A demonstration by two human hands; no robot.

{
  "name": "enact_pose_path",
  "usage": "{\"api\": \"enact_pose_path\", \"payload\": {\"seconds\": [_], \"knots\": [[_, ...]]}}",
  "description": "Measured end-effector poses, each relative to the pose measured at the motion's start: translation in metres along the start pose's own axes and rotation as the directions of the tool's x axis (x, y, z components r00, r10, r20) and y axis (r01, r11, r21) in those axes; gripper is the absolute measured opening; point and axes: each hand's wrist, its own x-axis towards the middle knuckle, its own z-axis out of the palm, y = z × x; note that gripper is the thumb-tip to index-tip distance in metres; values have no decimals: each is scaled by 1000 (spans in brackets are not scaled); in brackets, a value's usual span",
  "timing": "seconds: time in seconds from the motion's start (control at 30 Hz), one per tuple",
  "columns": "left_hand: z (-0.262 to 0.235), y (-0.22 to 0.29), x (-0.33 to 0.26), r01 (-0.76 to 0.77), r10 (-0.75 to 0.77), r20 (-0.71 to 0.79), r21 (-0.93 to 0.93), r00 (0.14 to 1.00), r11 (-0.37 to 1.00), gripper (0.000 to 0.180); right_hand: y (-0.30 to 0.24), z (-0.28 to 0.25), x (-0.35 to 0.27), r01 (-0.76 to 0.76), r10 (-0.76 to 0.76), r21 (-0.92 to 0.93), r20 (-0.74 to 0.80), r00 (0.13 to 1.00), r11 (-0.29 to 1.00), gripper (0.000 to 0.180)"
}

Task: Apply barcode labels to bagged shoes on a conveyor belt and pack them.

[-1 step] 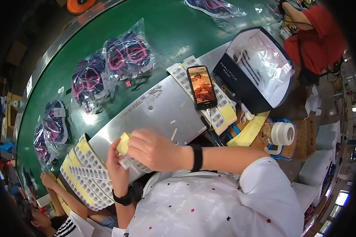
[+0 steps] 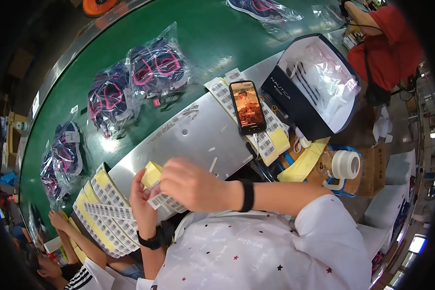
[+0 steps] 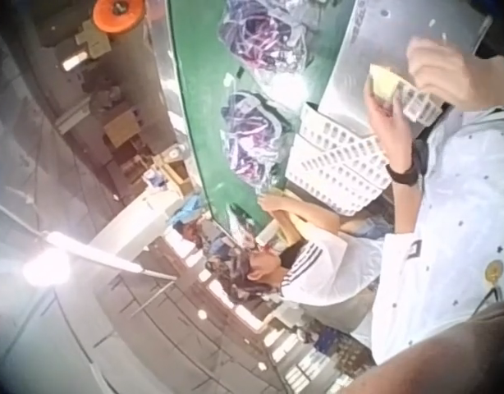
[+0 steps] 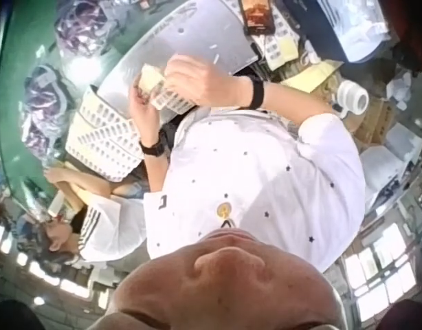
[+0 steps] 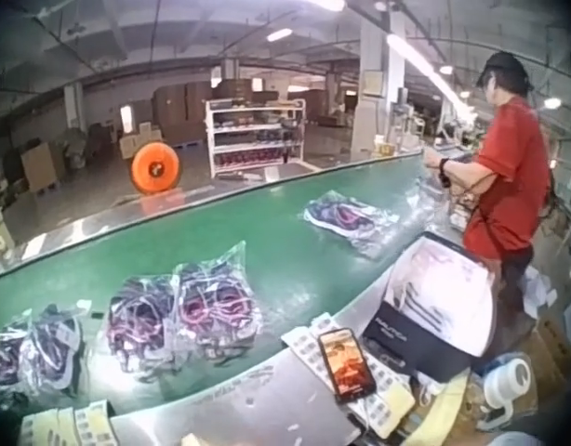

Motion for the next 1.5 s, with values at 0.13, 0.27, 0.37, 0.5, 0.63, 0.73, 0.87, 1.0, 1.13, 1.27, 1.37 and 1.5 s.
{"api": "enact_pose_path", "payload": {"seconds": [0.13, 0.27, 0.37, 0.5, 0.63, 0.73, 0.87, 1.0, 1.13, 1.27, 1.37, 1.5], "knots": [[-8, -27, 2, 149, -146, -102, 19, 984, 989, 50, 38, -55, -31, -504, 494, 5, -207, 844, 863, 32], [-3, -57, -6, 121, -124, -115, -27, 986, 992, 49, 97, -84, -105, -629, 611, -225, -151, 777, 744, 49], [4, -65, -7, 95, -103, -130, -65, 986, 993, 47, 133, -84, -105, -670, 641, -236, -195, 743, 704, 55], [8, -66, -8, 53, -58, -172, -35, 983, 998, 43, 162, -77, -19, -608, 562, -210, -243, 791, 765, 65], [14, -62, -6, 19, -18, -151, 5, 988, 1000, 43, 132, -12, 70, -207, 221, -316, 7, 975, 926, 78], [18, -64, -4, 16, -13, -151, 18, 988, 1000, 42, 152, 34, 102, 2, 46, -571, 69, 997, 821, 71], [16, -61, -7, 35, -37, -154, -15, 987, 999, 43, 185, 32, 140, -170, 256, -474, 123, 959, 864, 67], [11, -54, -3, 93, -93, -136, -6, 986, 996, 44, 158, 37, 113, -46, 120, -309, 223, 967, 950, 74], [0, -62, -4, 119, -116, -99, 30, 988, 992, 45, 183, 33, 98, -485, 356, 273, 409, 840, 831, 84], [-9, -65, -8, 163, -160, -89, 28, 983, 986, 46, 289, -5, 146, -520, 767, 652, -151, 624, 552, 75], [-6, -64, -7, 151, -152, -102, -18, 983, 988, 47, 364, -1, 159, -677, 881, 585, -153, 449, 446, 76], [-5, -65, -7, 163, -165, -82, -30, 983, 986, 48, 403, 13, 179, -845, 963, 462, -125, 238, 269, 84]]}}
